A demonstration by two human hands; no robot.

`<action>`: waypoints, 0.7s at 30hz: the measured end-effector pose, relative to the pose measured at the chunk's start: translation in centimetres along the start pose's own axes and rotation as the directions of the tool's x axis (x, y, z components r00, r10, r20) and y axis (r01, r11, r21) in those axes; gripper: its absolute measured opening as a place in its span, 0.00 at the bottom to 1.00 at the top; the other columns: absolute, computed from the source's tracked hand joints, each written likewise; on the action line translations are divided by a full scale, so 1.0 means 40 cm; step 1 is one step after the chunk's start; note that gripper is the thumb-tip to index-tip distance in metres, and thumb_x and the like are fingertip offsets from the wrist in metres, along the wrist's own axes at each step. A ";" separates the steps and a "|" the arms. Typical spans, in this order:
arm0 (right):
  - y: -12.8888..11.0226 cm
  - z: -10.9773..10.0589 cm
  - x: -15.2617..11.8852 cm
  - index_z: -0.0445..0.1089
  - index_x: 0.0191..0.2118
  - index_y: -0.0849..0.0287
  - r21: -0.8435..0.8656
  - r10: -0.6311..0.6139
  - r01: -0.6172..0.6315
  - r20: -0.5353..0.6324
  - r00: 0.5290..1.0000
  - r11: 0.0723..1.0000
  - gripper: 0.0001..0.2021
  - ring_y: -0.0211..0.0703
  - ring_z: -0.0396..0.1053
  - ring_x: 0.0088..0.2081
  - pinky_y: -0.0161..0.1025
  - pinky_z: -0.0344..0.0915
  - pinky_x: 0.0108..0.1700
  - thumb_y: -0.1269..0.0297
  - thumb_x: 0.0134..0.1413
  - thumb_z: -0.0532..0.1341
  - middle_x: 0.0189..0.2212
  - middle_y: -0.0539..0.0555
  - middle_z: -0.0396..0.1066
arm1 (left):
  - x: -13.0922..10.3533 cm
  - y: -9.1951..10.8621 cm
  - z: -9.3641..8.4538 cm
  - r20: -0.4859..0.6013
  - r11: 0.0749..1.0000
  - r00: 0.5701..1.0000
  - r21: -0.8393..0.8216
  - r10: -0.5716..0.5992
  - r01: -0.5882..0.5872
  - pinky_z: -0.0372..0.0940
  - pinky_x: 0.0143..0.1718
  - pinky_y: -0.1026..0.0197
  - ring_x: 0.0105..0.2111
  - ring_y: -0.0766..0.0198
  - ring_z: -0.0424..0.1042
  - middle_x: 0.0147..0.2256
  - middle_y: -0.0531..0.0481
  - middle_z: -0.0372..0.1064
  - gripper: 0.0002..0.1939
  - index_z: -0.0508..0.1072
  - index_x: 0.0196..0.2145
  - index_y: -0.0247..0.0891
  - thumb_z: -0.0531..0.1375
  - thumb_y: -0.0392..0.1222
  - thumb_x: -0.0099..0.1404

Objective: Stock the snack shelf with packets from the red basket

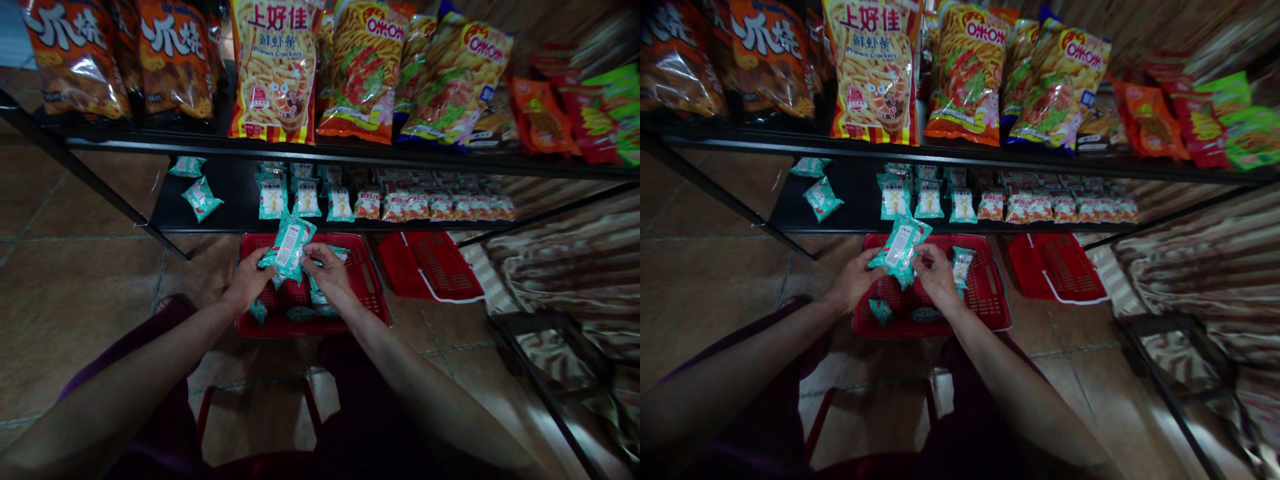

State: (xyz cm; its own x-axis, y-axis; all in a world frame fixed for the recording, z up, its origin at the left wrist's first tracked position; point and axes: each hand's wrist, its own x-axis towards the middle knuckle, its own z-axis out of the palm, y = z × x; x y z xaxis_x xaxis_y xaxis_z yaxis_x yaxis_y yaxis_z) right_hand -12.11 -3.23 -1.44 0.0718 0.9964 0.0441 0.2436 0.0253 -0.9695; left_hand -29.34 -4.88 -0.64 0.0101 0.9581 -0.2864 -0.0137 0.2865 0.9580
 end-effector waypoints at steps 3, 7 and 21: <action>-0.007 0.000 -0.009 0.68 0.38 0.54 -0.133 -0.073 0.076 0.029 0.997 0.988 0.09 0.41 0.68 0.38 0.42 0.65 0.45 0.63 0.47 0.60 0.36 0.51 0.69 | -0.002 0.004 0.000 -0.021 0.995 0.999 0.096 0.026 -0.024 0.65 0.43 0.59 0.36 0.63 0.71 0.38 0.50 0.74 0.21 0.71 0.47 0.37 0.60 0.35 0.53; -0.035 -0.001 -0.029 0.68 0.42 0.54 -0.303 -0.128 0.136 0.046 0.991 0.943 0.12 0.42 0.68 0.39 0.42 0.66 0.43 0.65 0.49 0.59 0.39 0.53 0.67 | -0.006 0.010 0.001 -0.035 0.980 0.996 0.181 0.087 -0.080 0.66 0.41 0.60 0.34 0.64 0.71 0.37 0.50 0.74 0.20 0.71 0.47 0.37 0.59 0.35 0.55; -0.087 0.022 -0.068 0.66 0.49 0.51 0.091 0.127 -0.148 0.201 0.971 0.985 0.22 0.43 0.67 0.48 0.41 0.61 0.52 0.56 0.46 0.65 0.47 0.52 0.70 | -0.057 -0.004 0.031 0.004 0.834 0.911 0.401 0.413 -0.380 0.58 0.56 0.52 0.56 0.55 0.60 0.57 0.41 0.58 0.27 0.62 0.56 0.40 0.58 0.38 0.58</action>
State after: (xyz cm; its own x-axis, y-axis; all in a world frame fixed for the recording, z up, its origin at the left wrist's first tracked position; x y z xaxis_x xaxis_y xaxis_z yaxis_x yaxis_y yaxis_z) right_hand -14.01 -5.95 1.58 -0.0941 0.9872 -0.1287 0.1411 -0.1147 -0.9833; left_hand -28.13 -7.11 -0.11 0.0073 0.9908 0.1351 0.3858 -0.1274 0.9137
